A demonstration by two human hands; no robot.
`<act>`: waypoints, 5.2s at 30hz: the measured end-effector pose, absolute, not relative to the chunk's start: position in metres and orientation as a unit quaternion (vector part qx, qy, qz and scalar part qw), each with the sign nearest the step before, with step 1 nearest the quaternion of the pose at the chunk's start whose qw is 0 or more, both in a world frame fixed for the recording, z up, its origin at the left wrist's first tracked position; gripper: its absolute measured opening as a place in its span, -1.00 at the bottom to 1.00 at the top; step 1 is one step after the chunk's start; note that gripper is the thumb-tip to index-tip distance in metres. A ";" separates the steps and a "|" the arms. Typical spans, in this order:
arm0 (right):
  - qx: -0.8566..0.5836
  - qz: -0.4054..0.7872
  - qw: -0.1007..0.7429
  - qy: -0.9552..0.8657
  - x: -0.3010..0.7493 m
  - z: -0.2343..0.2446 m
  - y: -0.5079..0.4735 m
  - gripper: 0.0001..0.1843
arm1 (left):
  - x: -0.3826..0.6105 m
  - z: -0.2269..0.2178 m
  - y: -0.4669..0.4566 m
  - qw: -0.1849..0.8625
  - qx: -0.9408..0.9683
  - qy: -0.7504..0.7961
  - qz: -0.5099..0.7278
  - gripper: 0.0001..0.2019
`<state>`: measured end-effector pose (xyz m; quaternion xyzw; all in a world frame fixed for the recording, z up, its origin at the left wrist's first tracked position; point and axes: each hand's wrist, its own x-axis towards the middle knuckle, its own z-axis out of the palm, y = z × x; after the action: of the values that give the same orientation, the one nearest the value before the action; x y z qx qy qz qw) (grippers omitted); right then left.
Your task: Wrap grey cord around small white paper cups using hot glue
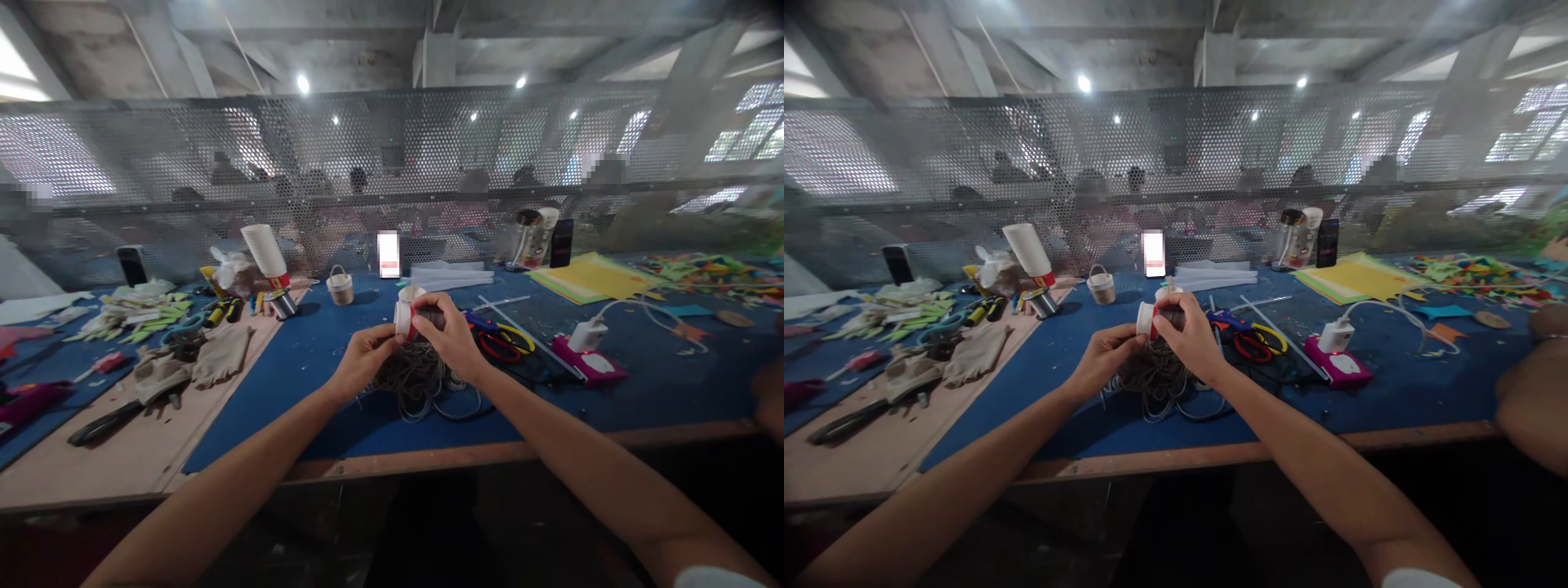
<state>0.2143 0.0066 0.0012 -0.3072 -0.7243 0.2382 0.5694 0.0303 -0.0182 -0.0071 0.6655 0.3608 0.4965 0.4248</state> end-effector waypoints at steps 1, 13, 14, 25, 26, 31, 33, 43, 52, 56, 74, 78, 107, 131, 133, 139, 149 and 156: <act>-0.306 0.235 0.573 -0.723 0.214 0.001 0.007 -0.82 | 0.031 -0.006 -0.019 0.422 0.667 0.363 0.495 -0.66; -0.273 0.132 0.573 -0.761 0.214 0.002 0.004 -0.61 | 0.027 -0.009 -0.016 0.470 0.623 0.352 0.516 -0.66; -0.281 0.128 0.574 -0.758 0.214 0.002 0.005 -0.59 | 0.027 -0.008 -0.016 0.456 0.631 0.357 0.516 -0.66; -0.279 0.118 0.558 -0.772 0.213 0.001 0.007 -0.59 | 0.026 -0.010 -0.011 0.455 0.611 0.335 0.554 -0.71; -0.274 0.110 0.559 -0.775 0.213 0.001 0.006 -0.58 | 0.026 -0.011 -0.011 0.449 0.612 0.340 0.555 -0.72; -0.267 0.085 0.554 -0.784 0.213 0.001 0.005 -0.54 | 0.025 -0.011 -0.011 0.451 0.610 0.357 0.545 -0.72; -0.262 0.074 0.549 -0.790 0.213 0.000 0.004 -0.52 | 0.026 -0.011 -0.011 0.467 0.602 0.346 0.548 -0.72; -0.294 0.107 0.537 -0.784 0.213 0.002 0.003 -0.49 | 0.026 -0.008 -0.012 0.435 0.626 0.345 0.548 -0.72; -0.272 0.105 0.540 -0.790 0.212 0.004 0.000 -0.52 | 0.026 -0.006 -0.016 0.415 0.637 0.364 0.539 -0.69; -0.286 0.117 0.546 -0.779 0.213 0.004 0.000 -0.60 | 0.028 -0.004 -0.018 0.407 0.652 0.369 0.522 -0.68; -0.282 0.137 0.547 -0.776 0.213 0.004 0.000 -0.66 | 0.029 -0.005 -0.019 0.401 0.654 0.375 0.521 -0.66; -0.278 0.141 0.553 -0.773 0.213 0.003 0.001 -0.68 | 0.031 -0.003 -0.020 0.411 0.646 0.374 0.523 -0.66; -0.296 0.198 0.545 -0.759 0.205 -0.005 0.003 -0.62 | 0.033 -0.011 -0.025 0.487 0.588 0.367 0.532 -0.62; -0.291 0.162 0.539 -0.774 0.206 -0.005 0.004 -0.66 | 0.033 -0.013 -0.025 0.465 0.597 0.368 0.540 -0.62; -0.302 0.126 0.550 -0.768 0.207 -0.005 0.005 -0.64 | 0.033 -0.014 -0.023 0.468 0.588 0.369 0.547 -0.62; -0.315 -0.013 0.521 -0.794 0.213 -0.002 0.003 -0.83 | 0.034 -0.013 -0.021 0.459 0.573 0.378 0.564 -0.63; -0.321 -0.118 0.425 -0.838 0.218 0.005 -0.001 -0.87 | 0.033 -0.011 -0.022 0.428 0.582 0.391 0.571 -0.61; -0.329 -0.126 0.413 -0.840 0.217 0.007 -0.004 -0.89 | 0.033 -0.011 -0.025 0.390 0.607 0.413 0.556 -0.68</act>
<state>0.2174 -0.0037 0.0067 -0.3290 -0.8396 -0.1259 0.4135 0.0330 -0.0245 -0.0111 0.6067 0.4130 0.5559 0.3903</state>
